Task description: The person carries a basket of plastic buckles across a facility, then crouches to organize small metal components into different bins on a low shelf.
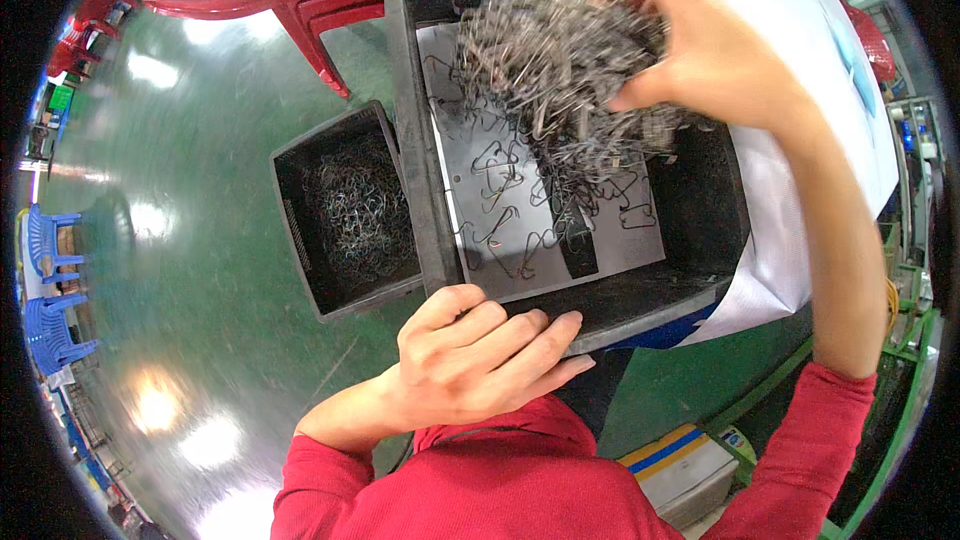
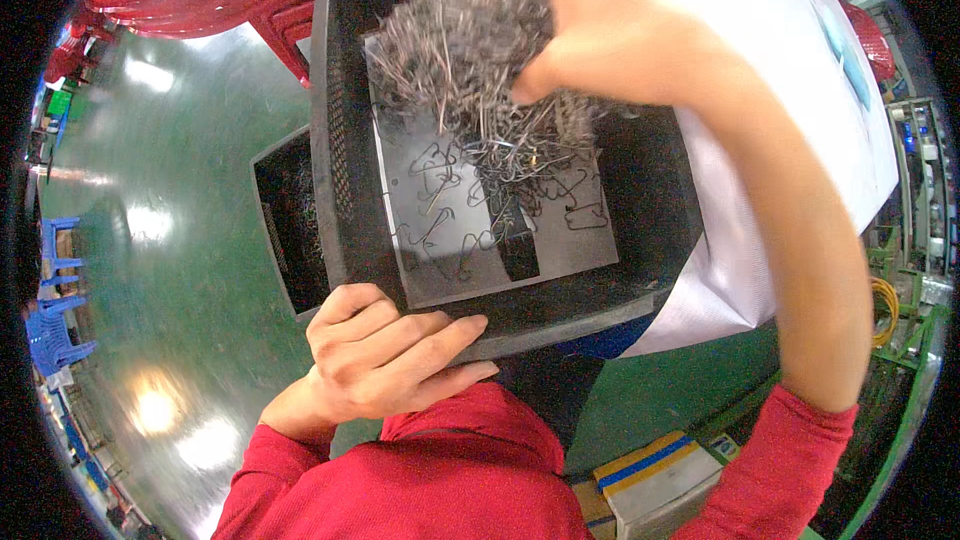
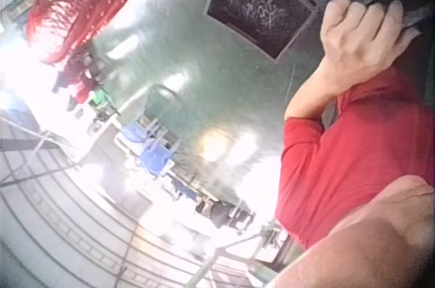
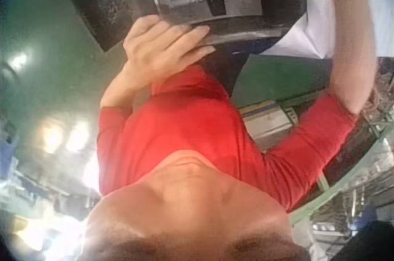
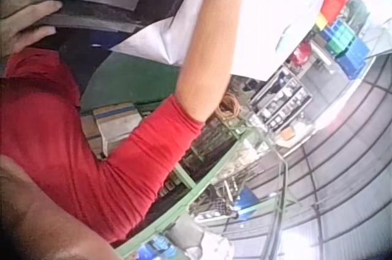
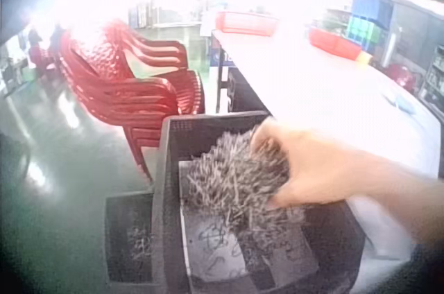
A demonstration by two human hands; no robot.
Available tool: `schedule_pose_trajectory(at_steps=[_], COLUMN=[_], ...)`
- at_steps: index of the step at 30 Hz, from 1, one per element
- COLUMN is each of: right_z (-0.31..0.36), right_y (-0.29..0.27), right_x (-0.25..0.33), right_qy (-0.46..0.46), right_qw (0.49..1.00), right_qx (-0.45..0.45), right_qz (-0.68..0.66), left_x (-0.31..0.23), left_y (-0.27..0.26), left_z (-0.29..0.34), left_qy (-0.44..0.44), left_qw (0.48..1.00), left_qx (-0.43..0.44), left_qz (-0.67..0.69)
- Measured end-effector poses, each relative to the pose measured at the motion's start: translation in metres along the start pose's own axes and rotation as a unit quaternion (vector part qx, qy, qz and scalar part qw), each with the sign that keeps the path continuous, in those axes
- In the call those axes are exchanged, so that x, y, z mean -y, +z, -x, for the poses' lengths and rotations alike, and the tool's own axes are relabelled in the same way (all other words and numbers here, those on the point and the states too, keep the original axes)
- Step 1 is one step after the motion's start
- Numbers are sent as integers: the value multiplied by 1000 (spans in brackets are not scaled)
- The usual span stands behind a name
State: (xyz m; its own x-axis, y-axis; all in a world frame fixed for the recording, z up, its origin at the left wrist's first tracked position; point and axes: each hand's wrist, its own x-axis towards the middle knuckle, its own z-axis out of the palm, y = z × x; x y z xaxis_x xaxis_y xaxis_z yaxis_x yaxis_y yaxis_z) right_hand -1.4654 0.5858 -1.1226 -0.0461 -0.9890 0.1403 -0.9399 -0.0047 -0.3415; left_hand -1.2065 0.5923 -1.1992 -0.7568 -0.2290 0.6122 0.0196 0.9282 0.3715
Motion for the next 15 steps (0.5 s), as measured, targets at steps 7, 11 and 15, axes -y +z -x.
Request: schedule_pose_trajectory(at_steps=[7,11,15], right_z=[9,14,22], right_y=[21,-1,13], right_x=[-15,-29,-32], right_qy=[26,40,11], right_qw=[993,996,996], right_qx=[75,2,84], right_qz=[84,-76,9], left_x=[-6,-9,-13], left_y=[7,14,18], left_z=[-12,-13,-18], left_qy=[-3,-18,-15], left_qw=[1000,999,998], left_qx=[25,45,48], left_qz=[-4,-25,-37])
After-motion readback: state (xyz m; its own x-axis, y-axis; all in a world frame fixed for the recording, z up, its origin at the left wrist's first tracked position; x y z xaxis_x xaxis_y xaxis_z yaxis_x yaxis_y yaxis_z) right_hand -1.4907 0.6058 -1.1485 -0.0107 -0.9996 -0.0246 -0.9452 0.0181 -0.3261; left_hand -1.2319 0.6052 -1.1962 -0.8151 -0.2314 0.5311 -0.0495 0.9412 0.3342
